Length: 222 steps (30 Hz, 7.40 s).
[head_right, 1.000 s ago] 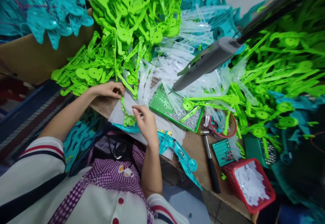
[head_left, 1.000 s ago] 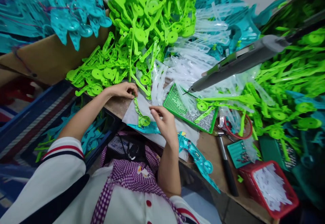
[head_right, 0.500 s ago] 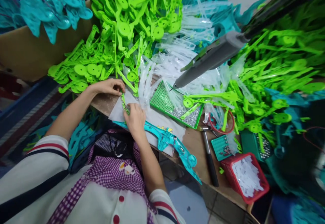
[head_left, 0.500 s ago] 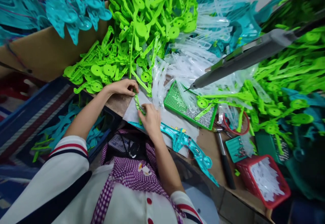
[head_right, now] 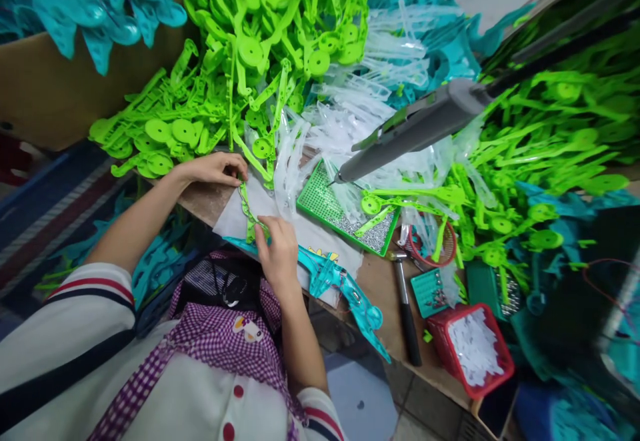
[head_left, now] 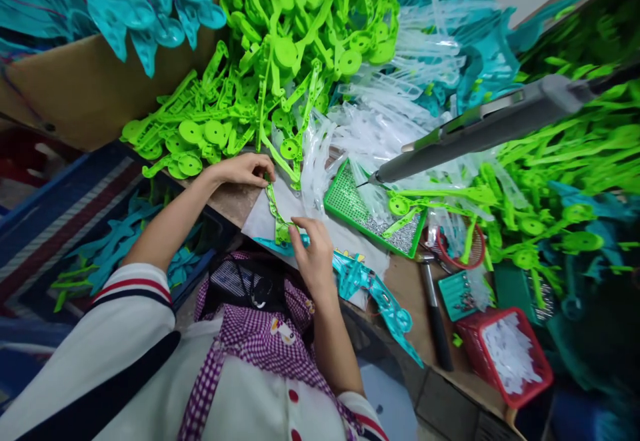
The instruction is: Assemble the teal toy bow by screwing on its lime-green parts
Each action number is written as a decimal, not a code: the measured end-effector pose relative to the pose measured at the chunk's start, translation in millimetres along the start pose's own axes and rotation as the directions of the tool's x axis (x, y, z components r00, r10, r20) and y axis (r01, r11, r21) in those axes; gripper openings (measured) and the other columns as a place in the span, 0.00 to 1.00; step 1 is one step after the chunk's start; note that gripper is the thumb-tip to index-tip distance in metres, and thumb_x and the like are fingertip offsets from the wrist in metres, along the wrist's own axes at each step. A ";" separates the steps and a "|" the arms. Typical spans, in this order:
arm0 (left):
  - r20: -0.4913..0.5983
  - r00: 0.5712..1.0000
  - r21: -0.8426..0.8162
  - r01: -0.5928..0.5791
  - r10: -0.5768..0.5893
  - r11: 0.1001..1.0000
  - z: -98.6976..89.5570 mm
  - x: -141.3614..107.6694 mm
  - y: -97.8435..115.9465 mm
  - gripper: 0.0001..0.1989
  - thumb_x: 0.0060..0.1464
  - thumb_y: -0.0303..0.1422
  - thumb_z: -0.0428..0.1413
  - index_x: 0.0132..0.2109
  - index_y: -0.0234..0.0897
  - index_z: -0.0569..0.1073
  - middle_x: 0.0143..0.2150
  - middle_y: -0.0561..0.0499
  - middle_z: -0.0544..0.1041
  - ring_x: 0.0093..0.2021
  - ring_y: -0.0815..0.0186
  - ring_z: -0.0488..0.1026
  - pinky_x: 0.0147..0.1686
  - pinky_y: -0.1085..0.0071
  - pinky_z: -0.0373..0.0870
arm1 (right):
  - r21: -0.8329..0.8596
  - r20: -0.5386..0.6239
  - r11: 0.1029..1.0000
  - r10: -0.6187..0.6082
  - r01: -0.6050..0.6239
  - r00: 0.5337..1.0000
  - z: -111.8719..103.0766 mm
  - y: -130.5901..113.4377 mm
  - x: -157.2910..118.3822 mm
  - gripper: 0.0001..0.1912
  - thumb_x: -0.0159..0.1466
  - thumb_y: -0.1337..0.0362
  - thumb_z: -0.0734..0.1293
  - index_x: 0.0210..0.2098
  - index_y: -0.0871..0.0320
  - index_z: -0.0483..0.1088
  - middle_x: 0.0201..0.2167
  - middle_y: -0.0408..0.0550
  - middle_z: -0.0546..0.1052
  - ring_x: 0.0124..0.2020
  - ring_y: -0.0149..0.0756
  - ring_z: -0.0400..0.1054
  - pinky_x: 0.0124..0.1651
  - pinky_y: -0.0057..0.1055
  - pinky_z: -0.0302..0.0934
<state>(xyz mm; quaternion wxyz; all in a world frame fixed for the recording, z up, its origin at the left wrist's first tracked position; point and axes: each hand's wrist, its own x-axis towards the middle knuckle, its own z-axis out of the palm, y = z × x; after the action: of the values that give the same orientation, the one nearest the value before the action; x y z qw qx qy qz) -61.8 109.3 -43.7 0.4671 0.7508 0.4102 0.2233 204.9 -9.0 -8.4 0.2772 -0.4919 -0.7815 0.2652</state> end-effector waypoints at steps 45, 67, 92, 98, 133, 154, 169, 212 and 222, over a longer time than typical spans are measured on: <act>-0.549 0.789 0.198 -0.198 0.276 0.960 87.8 -23.1 137.4 0.09 0.59 0.36 0.59 0.44 0.38 0.77 0.40 0.49 0.80 0.42 0.64 0.76 0.45 0.66 0.73 | 0.345 -0.489 0.934 0.099 0.088 0.867 -60.7 -21.5 0.8 0.11 0.66 0.60 0.66 0.48 0.52 0.74 0.34 0.43 0.79 0.29 0.30 0.74 0.31 0.29 0.68; -0.440 0.615 -0.738 0.169 -0.655 0.653 95.2 -58.5 60.5 0.29 0.40 0.39 0.69 0.48 0.35 0.70 0.37 0.52 0.75 0.29 0.71 0.75 0.30 0.72 0.79 | -0.009 -0.001 0.998 0.063 -0.063 0.998 8.8 28.4 -14.0 0.18 0.70 0.55 0.58 0.48 0.56 0.74 0.45 0.52 0.81 0.48 0.39 0.73 0.52 0.38 0.61; -0.494 0.653 -0.529 0.299 -0.574 0.795 92.6 -48.6 51.8 0.34 0.41 0.37 0.66 0.55 0.35 0.65 0.30 0.57 0.73 0.26 0.71 0.73 0.28 0.75 0.70 | -0.131 0.033 0.991 -0.026 0.030 0.999 9.8 28.7 -13.6 0.16 0.70 0.57 0.59 0.48 0.54 0.75 0.43 0.50 0.81 0.45 0.37 0.72 0.52 0.38 0.55; -0.471 0.661 -0.527 0.320 -0.584 0.787 86.6 -48.0 53.3 0.40 0.38 0.36 0.67 0.58 0.34 0.63 0.28 0.57 0.73 0.27 0.69 0.73 0.29 0.75 0.68 | -0.136 0.019 0.990 -0.027 0.030 0.999 11.0 28.0 -14.1 0.16 0.70 0.57 0.59 0.48 0.55 0.75 0.43 0.50 0.81 0.45 0.37 0.72 0.52 0.37 0.54; -0.371 0.865 0.345 0.465 -0.337 0.815 64.9 -59.9 60.0 0.32 0.59 0.50 0.52 0.66 0.42 0.60 0.70 0.40 0.58 0.70 0.51 0.53 0.66 0.49 0.48 | -0.155 -0.045 0.981 -0.124 0.115 0.991 11.2 31.2 -14.6 0.13 0.70 0.60 0.60 0.47 0.56 0.74 0.42 0.47 0.81 0.44 0.34 0.72 0.49 0.35 0.54; -0.507 0.850 0.351 0.352 -0.140 0.868 66.8 -60.8 40.5 0.33 0.54 0.54 0.56 0.61 0.41 0.67 0.70 0.38 0.58 0.68 0.45 0.56 0.64 0.44 0.51 | -0.198 -0.057 0.963 -0.198 0.184 0.978 2.3 30.7 -16.1 0.15 0.71 0.62 0.58 0.50 0.58 0.73 0.42 0.51 0.80 0.44 0.37 0.72 0.50 0.37 0.59; -0.531 0.847 0.601 0.346 0.036 0.721 28.7 56.2 64.0 0.25 0.55 0.39 0.61 0.59 0.41 0.71 0.49 0.40 0.78 0.55 0.46 0.68 0.54 0.45 0.57 | 0.109 -0.201 0.986 -0.101 0.125 0.974 -45.8 -17.1 26.5 0.13 0.69 0.60 0.62 0.47 0.54 0.75 0.42 0.49 0.81 0.45 0.38 0.74 0.49 0.37 0.67; -0.687 0.727 0.265 0.277 -0.021 0.924 89.0 -43.3 32.7 0.20 0.66 0.39 0.44 0.58 0.40 0.72 0.60 0.44 0.73 0.61 0.59 0.69 0.62 0.55 0.63 | -0.370 0.200 0.837 -0.351 0.402 0.915 6.9 14.9 -2.7 0.27 0.65 0.69 0.61 0.64 0.53 0.62 0.49 0.55 0.73 0.50 0.44 0.63 0.50 0.39 0.56; -0.646 0.759 0.289 0.338 -0.079 0.896 85.7 -41.1 34.9 0.20 0.66 0.38 0.44 0.59 0.38 0.71 0.62 0.42 0.72 0.61 0.57 0.68 0.60 0.56 0.63 | -0.381 0.247 0.837 -0.317 0.393 0.916 9.1 8.6 5.3 0.26 0.65 0.67 0.61 0.63 0.54 0.63 0.49 0.55 0.73 0.50 0.44 0.62 0.49 0.38 0.53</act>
<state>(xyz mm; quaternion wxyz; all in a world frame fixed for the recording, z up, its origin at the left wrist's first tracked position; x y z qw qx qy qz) -9.2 23.1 -50.6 0.1705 0.6611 0.6587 0.3162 202.0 -2.3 -19.9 0.1392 -0.3610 -0.9191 0.0750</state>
